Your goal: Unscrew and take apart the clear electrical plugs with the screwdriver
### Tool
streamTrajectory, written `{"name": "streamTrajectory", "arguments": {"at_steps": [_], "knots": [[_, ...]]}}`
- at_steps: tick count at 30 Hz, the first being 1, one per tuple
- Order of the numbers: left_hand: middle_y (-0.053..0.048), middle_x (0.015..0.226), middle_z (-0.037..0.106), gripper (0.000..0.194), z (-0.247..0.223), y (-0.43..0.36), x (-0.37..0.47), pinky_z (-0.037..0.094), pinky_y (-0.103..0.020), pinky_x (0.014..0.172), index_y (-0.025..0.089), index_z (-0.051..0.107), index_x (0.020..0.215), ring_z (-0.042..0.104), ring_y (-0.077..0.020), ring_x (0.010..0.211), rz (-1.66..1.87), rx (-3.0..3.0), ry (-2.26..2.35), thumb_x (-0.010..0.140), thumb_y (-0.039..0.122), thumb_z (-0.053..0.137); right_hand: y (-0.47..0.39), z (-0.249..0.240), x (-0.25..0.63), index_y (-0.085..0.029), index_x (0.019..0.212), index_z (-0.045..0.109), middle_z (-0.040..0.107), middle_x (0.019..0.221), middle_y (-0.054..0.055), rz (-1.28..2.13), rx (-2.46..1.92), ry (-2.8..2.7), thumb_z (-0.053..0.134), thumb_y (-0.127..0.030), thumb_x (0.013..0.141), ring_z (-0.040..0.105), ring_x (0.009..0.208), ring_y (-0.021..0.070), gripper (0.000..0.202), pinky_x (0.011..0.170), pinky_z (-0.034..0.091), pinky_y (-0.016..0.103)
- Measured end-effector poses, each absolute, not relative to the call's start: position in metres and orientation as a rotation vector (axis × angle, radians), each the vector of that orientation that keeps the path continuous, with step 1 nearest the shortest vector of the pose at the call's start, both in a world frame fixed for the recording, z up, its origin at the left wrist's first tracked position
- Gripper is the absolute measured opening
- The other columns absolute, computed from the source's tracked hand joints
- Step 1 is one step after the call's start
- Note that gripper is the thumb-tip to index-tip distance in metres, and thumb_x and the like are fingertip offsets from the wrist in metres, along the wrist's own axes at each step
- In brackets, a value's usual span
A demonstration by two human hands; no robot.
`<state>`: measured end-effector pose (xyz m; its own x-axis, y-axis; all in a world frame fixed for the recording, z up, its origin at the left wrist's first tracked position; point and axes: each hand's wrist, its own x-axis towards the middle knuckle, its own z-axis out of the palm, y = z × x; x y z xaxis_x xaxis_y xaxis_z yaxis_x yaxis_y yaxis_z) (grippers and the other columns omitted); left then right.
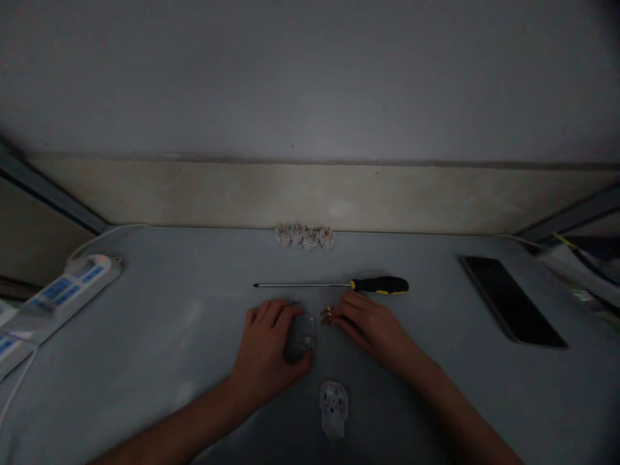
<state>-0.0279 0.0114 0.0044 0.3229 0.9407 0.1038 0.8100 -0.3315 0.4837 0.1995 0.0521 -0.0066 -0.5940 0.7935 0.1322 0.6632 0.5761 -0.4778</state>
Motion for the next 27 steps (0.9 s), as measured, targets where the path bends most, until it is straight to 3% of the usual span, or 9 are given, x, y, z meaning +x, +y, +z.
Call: {"name": "streamTrajectory", "arguments": {"at_steps": [7, 9, 12, 16, 22, 27], "knots": [[-0.01, 0.112, 0.064, 0.047, 0.003, 0.01, -0.028, 0.04, -0.05, 0.087, 0.02, 0.058, 0.113, 0.057, -0.0336, 0.104, 0.545, 2.261, 1.56, 0.067, 0.02, 0.07, 0.052, -0.003, 0.2, -0.017, 0.09, 0.064, 0.062, 0.089, 0.006, 0.528, -1.234, -2.438, 0.053, -0.021, 0.094, 0.061, 0.084, 0.0178, 0.013, 0.075, 0.049, 0.03], [-0.01, 0.113, 0.064, 0.048, 0.003, 0.01, -0.028, 0.04, -0.05, 0.088, 0.021, 0.058, 0.113, 0.057, -0.0338, 0.105, 0.548, 2.263, 1.564, 0.067, 0.02, 0.07, 0.052, 0.003, 0.204, -0.018, 0.088, 0.065, 0.063, 0.088, 0.004, 0.585, -1.197, -2.462, 0.062, -0.022, 0.089, 0.061, 0.085, 0.0165, 0.004, 0.074, 0.049, 0.028], [-0.011, 0.114, 0.064, 0.048, 0.004, 0.01, -0.028, 0.04, -0.05, 0.088, 0.021, 0.057, 0.114, 0.057, -0.0341, 0.106, 0.538, 2.257, 1.568, 0.067, 0.019, 0.069, 0.052, 0.007, 0.207, -0.02, 0.083, 0.065, 0.063, 0.086, 0.001, 0.644, -1.143, -2.505, 0.074, -0.019, 0.079, 0.062, 0.085, 0.0154, 0.009, 0.072, 0.048, 0.025], [-0.01, 0.113, 0.064, 0.047, 0.004, 0.01, -0.028, 0.04, -0.049, 0.088, 0.021, 0.057, 0.113, 0.057, -0.0337, 0.106, 0.543, 2.25, 1.563, 0.068, 0.019, 0.069, 0.051, -0.005, 0.203, -0.019, 0.086, 0.066, 0.064, 0.087, 0.003, 0.575, -1.198, -2.45, 0.064, -0.017, 0.086, 0.061, 0.084, 0.0164, 0.003, 0.073, 0.048, 0.027], [-0.011, 0.113, 0.064, 0.047, 0.004, 0.013, -0.029, 0.041, -0.051, 0.088, 0.019, 0.059, 0.114, 0.058, -0.0349, 0.106, 0.549, 2.233, 1.569, 0.068, 0.018, 0.07, 0.051, -0.021, 0.191, -0.017, 0.092, 0.065, 0.065, 0.088, 0.006, 0.494, -1.306, -2.282, 0.061, -0.024, 0.09, 0.062, 0.082, 0.0178, 0.008, 0.074, 0.049, 0.03], [-0.012, 0.107, 0.067, 0.047, 0.012, 0.007, -0.028, 0.044, -0.048, 0.084, 0.018, 0.057, 0.116, 0.062, -0.0336, 0.1, 0.669, 2.291, 1.477, 0.071, 0.02, 0.069, 0.053, -0.01, 0.196, -0.019, 0.094, 0.067, 0.066, 0.085, 0.004, 0.57, -1.283, -2.184, 0.06, -0.027, 0.091, 0.062, 0.076, 0.015, 0.011, 0.069, 0.049, 0.026]]}}
